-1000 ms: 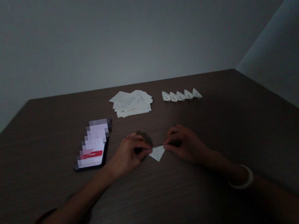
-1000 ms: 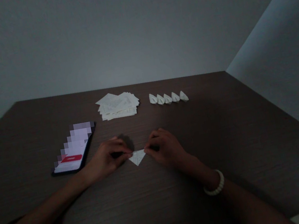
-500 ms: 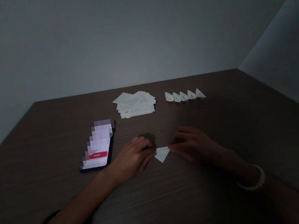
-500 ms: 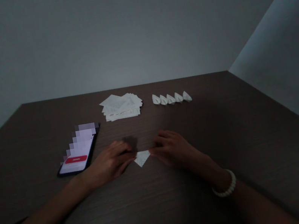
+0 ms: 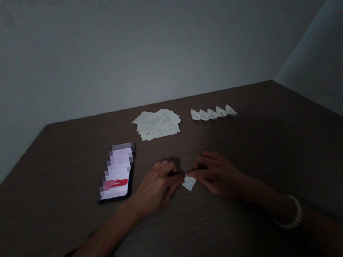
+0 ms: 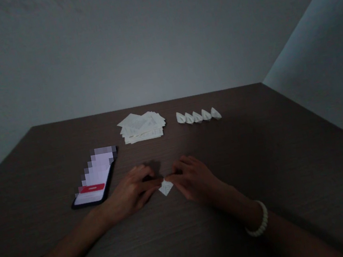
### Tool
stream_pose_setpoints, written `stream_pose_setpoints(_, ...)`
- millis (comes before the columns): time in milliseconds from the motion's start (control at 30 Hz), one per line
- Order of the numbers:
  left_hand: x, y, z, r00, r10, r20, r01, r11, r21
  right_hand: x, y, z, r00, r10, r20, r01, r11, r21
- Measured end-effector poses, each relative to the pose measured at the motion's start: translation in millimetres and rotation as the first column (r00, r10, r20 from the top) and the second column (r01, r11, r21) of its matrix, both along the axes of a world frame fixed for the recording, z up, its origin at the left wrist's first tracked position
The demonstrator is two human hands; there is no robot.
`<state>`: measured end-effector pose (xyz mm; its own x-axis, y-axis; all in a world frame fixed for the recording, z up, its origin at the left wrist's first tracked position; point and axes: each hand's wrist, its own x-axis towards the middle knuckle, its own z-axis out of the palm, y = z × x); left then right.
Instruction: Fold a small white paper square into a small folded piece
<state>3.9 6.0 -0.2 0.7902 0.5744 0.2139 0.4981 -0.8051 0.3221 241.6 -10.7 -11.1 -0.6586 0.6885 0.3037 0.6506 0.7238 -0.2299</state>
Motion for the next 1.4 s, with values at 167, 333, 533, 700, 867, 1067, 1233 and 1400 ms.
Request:
stream_pose_setpoints(167,1,-3,-0.4,0.999,0.035,-0.011,-0.035,0.999,0.026,-1,-2,2.1,1.0,-0.008,0.03,0.008,1.0,-0.015)
stream_pose_setpoints(333,1,-3,-2.6,0.996,0.088,0.009,-0.088,0.995,0.049,5,-5,1.2,0.999,-0.049,0.007,0.049,0.999,-0.011)
stream_pose_setpoints(533,-1,0,-2.5,0.993,0.106,0.057,-0.111,0.99,0.089,16,-10,5.1,0.996,-0.086,-0.02,0.086,0.996,-0.008)
stream_pose_setpoints(700,-5,1,-2.4,0.994,0.087,0.059,-0.094,0.988,0.12,17,-10,4.2,0.995,-0.098,-0.021,0.098,0.995,0.015)
stream_pose_setpoints(867,-6,0,-3.3,0.995,0.093,0.029,-0.096,0.98,0.172,18,-10,0.7,0.992,-0.11,-0.061,0.112,0.993,0.022)
stream_pose_setpoints(1067,-3,-1,2.7,0.995,0.096,0.014,-0.096,0.987,0.128,13,-10,4.9,0.989,-0.143,-0.049,0.143,0.99,0.0)
stream_pose_setpoints(1233,-1,1,2.7,0.989,0.148,0.013,-0.149,0.988,0.042,7,-7,6.9,0.979,-0.199,-0.045,0.197,0.979,-0.054)
stream_pose_setpoints(1400,-2,2,0.4,0.982,0.189,0.027,-0.188,0.982,-0.027,6,-2,4.8,0.972,-0.217,-0.088,0.203,0.968,-0.149)
